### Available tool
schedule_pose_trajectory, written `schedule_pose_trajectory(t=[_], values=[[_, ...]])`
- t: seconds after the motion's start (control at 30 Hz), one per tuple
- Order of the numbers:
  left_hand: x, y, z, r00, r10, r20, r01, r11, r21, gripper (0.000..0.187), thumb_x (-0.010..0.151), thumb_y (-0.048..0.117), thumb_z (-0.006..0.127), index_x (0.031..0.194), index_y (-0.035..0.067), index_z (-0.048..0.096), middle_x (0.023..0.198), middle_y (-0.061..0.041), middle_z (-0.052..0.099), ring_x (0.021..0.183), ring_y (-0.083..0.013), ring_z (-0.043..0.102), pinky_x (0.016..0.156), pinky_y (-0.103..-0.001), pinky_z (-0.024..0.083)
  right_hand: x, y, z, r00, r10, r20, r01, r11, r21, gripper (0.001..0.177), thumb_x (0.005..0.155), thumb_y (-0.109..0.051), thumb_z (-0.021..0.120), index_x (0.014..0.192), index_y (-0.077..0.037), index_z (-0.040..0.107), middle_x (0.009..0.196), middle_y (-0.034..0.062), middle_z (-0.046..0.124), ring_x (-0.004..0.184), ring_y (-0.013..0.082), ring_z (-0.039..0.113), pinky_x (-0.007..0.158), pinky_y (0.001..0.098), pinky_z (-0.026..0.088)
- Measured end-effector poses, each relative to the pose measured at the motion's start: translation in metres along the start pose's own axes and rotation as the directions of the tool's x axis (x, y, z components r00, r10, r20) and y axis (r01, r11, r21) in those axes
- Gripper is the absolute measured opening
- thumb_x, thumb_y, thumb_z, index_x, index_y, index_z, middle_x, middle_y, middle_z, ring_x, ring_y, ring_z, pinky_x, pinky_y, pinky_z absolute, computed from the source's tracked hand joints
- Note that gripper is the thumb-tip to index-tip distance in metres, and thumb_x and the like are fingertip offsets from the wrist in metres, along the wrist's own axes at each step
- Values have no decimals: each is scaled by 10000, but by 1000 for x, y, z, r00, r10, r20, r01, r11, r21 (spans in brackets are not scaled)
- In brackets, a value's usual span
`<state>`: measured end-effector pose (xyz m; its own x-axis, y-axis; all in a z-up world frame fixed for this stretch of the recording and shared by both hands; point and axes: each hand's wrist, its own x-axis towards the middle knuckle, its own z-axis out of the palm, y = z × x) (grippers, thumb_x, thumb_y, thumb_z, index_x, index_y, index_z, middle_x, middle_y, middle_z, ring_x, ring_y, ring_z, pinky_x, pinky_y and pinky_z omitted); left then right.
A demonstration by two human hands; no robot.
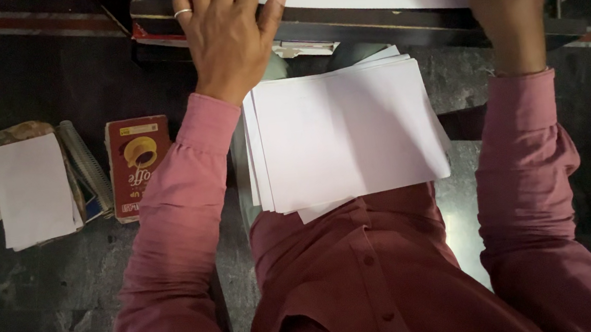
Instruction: The person sits with a stack of white papers on their lap and repeatedly picks up sheets to place them into a machine in front of them. They handle the papers one at a time, occasionally flipping through the stack to check the contents before continuing the process.
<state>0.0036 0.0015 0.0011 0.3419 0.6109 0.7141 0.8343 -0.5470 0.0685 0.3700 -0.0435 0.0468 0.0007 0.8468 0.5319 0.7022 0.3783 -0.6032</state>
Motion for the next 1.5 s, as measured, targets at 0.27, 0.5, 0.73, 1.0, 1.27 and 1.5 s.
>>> schedule_pose_trajectory(t=[0.27,0.5,0.73,1.0,1.27,1.5], values=[[-3,-1,0,1000,0,26,0,1000,-14,348,1132,395,611,1295,97,687,1427,-70,574,1318,-293,440,1038,-552,325,-3,-26,9,982,-190,9,179,910,-374,188,1018,21,777,832,2,758,684,109,656,530,162,565,471,303,365],[-5,6,-2,999,38,-10,-38,999,-29,309,1142,384,654,1291,116,691,1432,-69,557,1323,-275,459,1086,-529,308,-22,-33,8,973,-228,-39,198,907,-373,89,968,-11,765,903,34,723,882,154,698,817,287,664,734,394,507],[1,17,-8,999,38,-10,-39,993,-114,260,1098,349,705,1188,106,680,1240,-61,575,1255,-258,494,1059,-517,338,-20,-42,6,979,-197,-53,168,925,-342,50,967,-10,748,977,39,739,949,160,718,849,301,672,807,410,530],[0,25,-5,998,66,-19,-68,987,-144,242,1106,361,675,1145,123,688,1164,-18,585,1185,-237,530,1053,-490,346,-20,-41,6,978,-206,-38,178,913,-368,69,987,-43,784,1014,18,768,1026,153,755,940,301,688,851,407,544],[-1,24,-2,997,71,-7,-71,989,-130,254,1117,370,644,1120,123,704,1140,-10,605,1155,-232,543,1062,-486,339,-26,-51,6,979,-204,20,194,890,-412,173,1040,-143,825,909,-34,794,912,76,755,860,219,670,748,379,515],[-2,23,0,997,76,-10,-77,988,-131,255,1120,369,643,1120,121,704,1140,-11,608,1158,-236,542,1063,-482,338,-35,-42,10,966,-257,-28,220,873,-436,203,1073,-129,811,890,-49,774,914,53,759,873,178,692,802,358,533]])
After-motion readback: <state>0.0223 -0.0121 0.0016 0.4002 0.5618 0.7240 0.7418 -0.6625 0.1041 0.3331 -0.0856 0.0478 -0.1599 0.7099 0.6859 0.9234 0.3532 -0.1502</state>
